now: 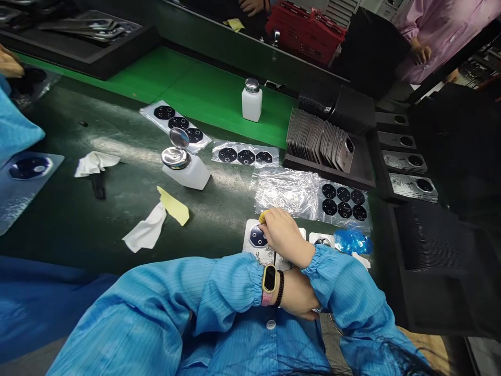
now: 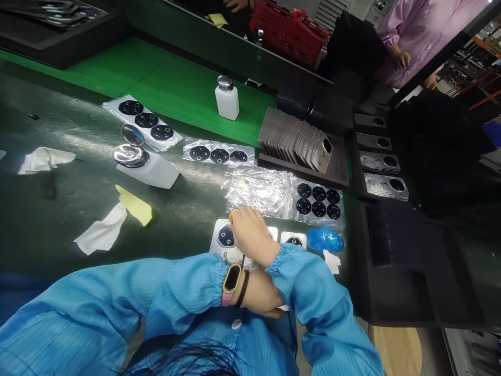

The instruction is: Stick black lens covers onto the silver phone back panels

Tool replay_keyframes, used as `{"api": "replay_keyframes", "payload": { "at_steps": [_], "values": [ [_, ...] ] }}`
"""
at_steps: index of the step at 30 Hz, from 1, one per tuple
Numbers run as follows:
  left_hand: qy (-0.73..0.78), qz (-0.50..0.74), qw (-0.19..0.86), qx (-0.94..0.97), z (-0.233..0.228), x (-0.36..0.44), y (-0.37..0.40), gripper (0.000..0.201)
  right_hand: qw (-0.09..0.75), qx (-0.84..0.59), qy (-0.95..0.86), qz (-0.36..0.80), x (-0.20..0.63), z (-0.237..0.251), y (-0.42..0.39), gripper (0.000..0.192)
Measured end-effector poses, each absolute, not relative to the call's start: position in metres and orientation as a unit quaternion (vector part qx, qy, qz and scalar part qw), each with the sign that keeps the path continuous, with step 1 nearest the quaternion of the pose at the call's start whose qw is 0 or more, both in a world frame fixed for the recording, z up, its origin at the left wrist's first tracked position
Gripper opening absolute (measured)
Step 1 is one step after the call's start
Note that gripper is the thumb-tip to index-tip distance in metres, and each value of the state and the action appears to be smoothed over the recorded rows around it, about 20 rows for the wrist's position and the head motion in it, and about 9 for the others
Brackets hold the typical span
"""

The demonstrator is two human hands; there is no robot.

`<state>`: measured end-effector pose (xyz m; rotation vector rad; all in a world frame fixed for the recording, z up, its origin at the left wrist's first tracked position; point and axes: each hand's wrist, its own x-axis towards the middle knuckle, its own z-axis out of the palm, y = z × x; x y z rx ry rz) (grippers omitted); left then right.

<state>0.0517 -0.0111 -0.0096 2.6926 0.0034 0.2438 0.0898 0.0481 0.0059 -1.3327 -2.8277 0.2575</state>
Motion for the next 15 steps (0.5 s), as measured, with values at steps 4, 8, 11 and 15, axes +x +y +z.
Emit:
{"api": "replay_keyframes", "payload": {
  "at_steps": [4, 8, 11, 15],
  "values": [
    [-0.006, 0.108, 0.212, 0.971, -0.013, 0.052, -0.012, 0.032, 0.005, -0.418, -0.905, 0.084, 0.089, 0.001, 0.051, 0.01],
    [-0.003, 0.125, 0.21, 0.97, -0.015, 0.052, -0.013, 0.031, 0.002, -0.411, -0.909, 0.073, 0.087, -0.001, 0.052, 0.012],
    [-0.002, 0.127, 0.208, 0.97, -0.015, 0.051, -0.014, 0.035, 0.001, -0.406, -0.912, 0.057, 0.086, -0.003, 0.05, 0.016],
    [0.001, 0.126, 0.207, 0.97, -0.017, 0.051, -0.014, 0.04, 0.005, -0.399, -0.916, 0.032, 0.085, -0.007, 0.044, 0.02]
  ]
}}
